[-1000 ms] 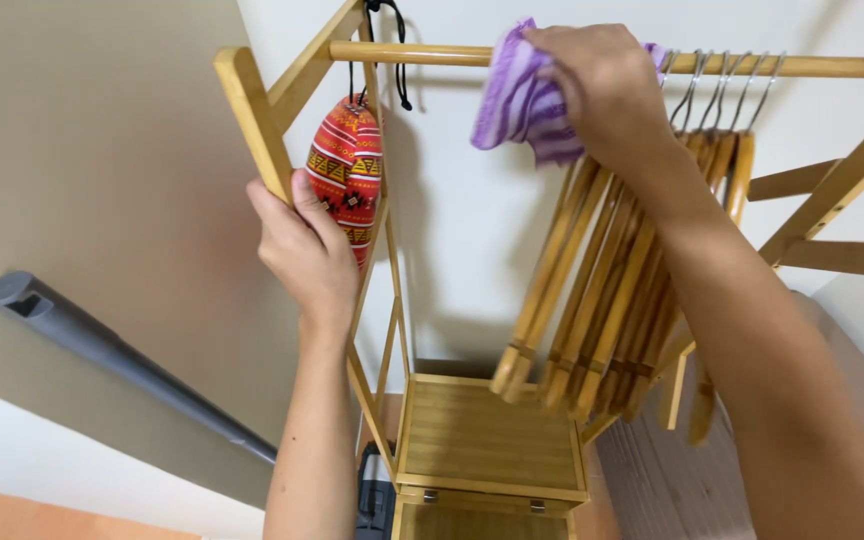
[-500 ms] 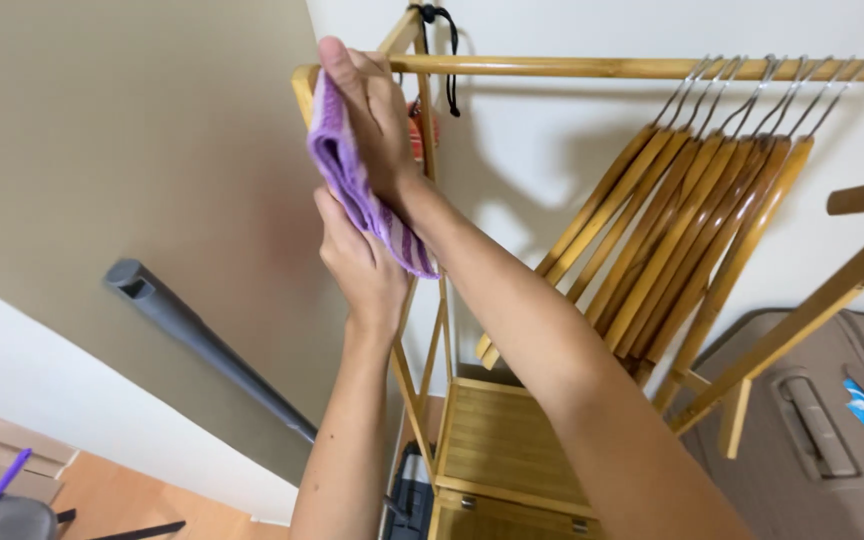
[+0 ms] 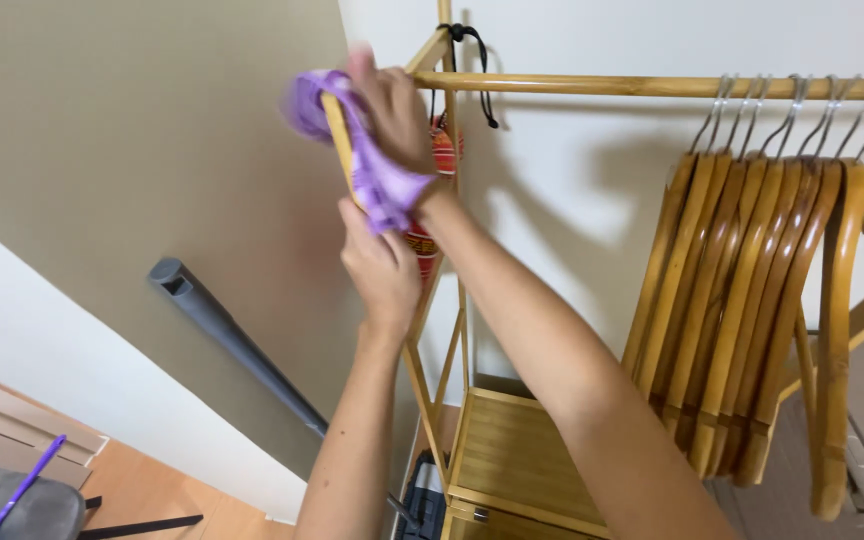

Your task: The person cleans a wooden clothes rack, a suitcase, and a door handle using a purple striped cloth and a red spray bottle. They wipe the rack's vertical and horizontal bars, the suitcase top, and the door knob and surrounding door surface.

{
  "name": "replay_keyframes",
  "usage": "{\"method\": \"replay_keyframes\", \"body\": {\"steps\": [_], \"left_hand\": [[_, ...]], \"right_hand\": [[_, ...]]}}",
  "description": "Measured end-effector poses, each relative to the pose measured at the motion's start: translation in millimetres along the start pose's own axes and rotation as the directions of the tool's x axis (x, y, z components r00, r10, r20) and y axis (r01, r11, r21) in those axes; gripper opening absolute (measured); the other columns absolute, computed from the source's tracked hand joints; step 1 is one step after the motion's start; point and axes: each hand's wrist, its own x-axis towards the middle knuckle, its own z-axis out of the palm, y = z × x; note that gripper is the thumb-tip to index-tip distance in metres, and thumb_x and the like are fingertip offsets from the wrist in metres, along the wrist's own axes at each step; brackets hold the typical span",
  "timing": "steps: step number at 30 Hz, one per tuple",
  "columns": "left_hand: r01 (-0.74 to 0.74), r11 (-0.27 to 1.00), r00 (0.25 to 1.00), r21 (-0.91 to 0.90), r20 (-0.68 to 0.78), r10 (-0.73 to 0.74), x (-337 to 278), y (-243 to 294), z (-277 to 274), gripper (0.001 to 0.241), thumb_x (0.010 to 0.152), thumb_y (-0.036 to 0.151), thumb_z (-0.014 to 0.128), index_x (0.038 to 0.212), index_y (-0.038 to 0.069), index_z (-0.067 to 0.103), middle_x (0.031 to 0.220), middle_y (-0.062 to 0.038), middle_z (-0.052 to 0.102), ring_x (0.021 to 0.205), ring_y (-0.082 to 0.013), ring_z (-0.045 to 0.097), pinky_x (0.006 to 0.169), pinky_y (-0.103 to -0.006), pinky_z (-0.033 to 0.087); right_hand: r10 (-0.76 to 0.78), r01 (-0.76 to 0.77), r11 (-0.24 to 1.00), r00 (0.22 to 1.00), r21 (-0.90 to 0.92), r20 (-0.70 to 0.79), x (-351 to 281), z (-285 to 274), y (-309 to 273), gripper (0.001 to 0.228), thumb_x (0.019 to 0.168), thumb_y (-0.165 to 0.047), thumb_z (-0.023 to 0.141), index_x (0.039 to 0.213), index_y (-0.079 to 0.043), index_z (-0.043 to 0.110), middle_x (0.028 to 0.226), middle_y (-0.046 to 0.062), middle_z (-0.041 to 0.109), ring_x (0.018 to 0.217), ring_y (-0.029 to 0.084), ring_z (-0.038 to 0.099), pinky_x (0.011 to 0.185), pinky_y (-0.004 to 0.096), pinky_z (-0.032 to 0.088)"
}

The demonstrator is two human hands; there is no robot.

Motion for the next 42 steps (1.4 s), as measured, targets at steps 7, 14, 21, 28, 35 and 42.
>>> {"method": "replay_keyframes", "body": {"steps": [7, 14, 21, 28, 35, 42], "left_hand": [[-0.178, 0.981, 0.984, -0.075, -0.031, 0.176, 1.3, -6.2, -1.7, 0.03, 0.116, 0.015, 0.04, 0.135, -0.005, 0.051, 0.101, -0.025, 0.068, 0.092, -0.0385, 0.071, 0.084, -0.0455, 0.056], [0.086, 0.992, 0.996, -0.095, -0.007, -0.087, -2.3, -18.8, 0.9, 0.038, 0.113, 0.024, 0.037, 0.131, -0.005, 0.054, 0.078, -0.017, 0.065, 0.069, -0.0287, 0.064, 0.07, -0.0405, 0.054], [0.191, 0.596, 0.951, -0.78, -0.002, -0.309, -12.3, -48.2, -18.2, 0.064, 0.107, 0.056, 0.034, 0.131, 0.002, 0.056, 0.121, -0.011, 0.065, 0.113, -0.0238, 0.062, 0.105, -0.0405, 0.049], [0.19, 0.876, 0.977, -0.444, 0.001, -0.211, -3.8, -31.7, -52.6, 0.058, 0.112, 0.057, 0.041, 0.132, 0.004, 0.054, 0.131, -0.01, 0.056, 0.129, -0.0215, 0.051, 0.113, -0.0358, 0.038], [0.172, 0.945, 0.97, -0.279, 0.218, -0.112, -2.8, 16.1, -20.9, 0.031, 0.106, 0.032, 0.06, 0.112, 0.002, 0.052, 0.092, -0.005, 0.061, 0.082, -0.0136, 0.057, 0.073, -0.0301, 0.047], [0.364, 0.829, 0.93, -0.425, 0.212, -0.3, -10.9, -22.0, 4.2, 0.036, 0.11, 0.029, 0.057, 0.081, 0.008, 0.052, 0.061, 0.007, 0.047, 0.052, -0.0012, 0.041, 0.045, -0.0232, 0.032]], "right_hand": [[-0.203, 0.229, 0.968, 0.954, -0.102, 0.219, -7.3, -5.6, -13.2, 0.075, 0.109, -0.064, 0.034, 0.069, -0.008, 0.065, 0.054, 0.004, 0.053, 0.048, 0.02, 0.054, 0.055, 0.039, 0.04], [0.248, -0.202, 0.94, 0.957, 0.273, -0.147, -27.8, 21.0, -41.0, 0.064, 0.108, -0.052, 0.05, 0.071, -0.002, 0.067, 0.06, 0.007, 0.06, 0.055, 0.02, 0.06, 0.053, 0.036, 0.05], [-0.312, 0.233, 0.861, 0.944, -0.452, -0.107, -117.4, 26.1, -62.3, 0.068, 0.103, -0.018, 0.065, 0.159, -0.004, 0.029, 0.153, 0.026, 0.041, 0.14, 0.042, 0.05, 0.113, 0.047, 0.051], [0.124, -0.141, 0.959, 0.989, -0.245, -0.084, -238.8, 10.3, 2.0, 0.056, 0.101, -0.006, 0.063, 0.148, 0.004, 0.036, 0.118, 0.025, 0.07, 0.109, 0.038, 0.074, 0.09, 0.044, 0.059], [0.319, -0.32, 0.945, 0.947, -0.07, -0.024, -336.7, -10.8, 67.9, 0.051, 0.099, -0.001, 0.057, 0.147, 0.002, 0.041, 0.111, 0.016, 0.066, 0.09, 0.028, 0.066, 0.078, 0.039, 0.055], [0.415, -0.164, 0.895, 0.649, 0.416, -0.638, -323.4, -58.7, 26.7, 0.029, 0.11, -0.023, 0.048, 0.13, -0.003, 0.054, 0.121, 0.01, 0.068, 0.109, 0.021, 0.068, 0.094, 0.037, 0.059]]}}
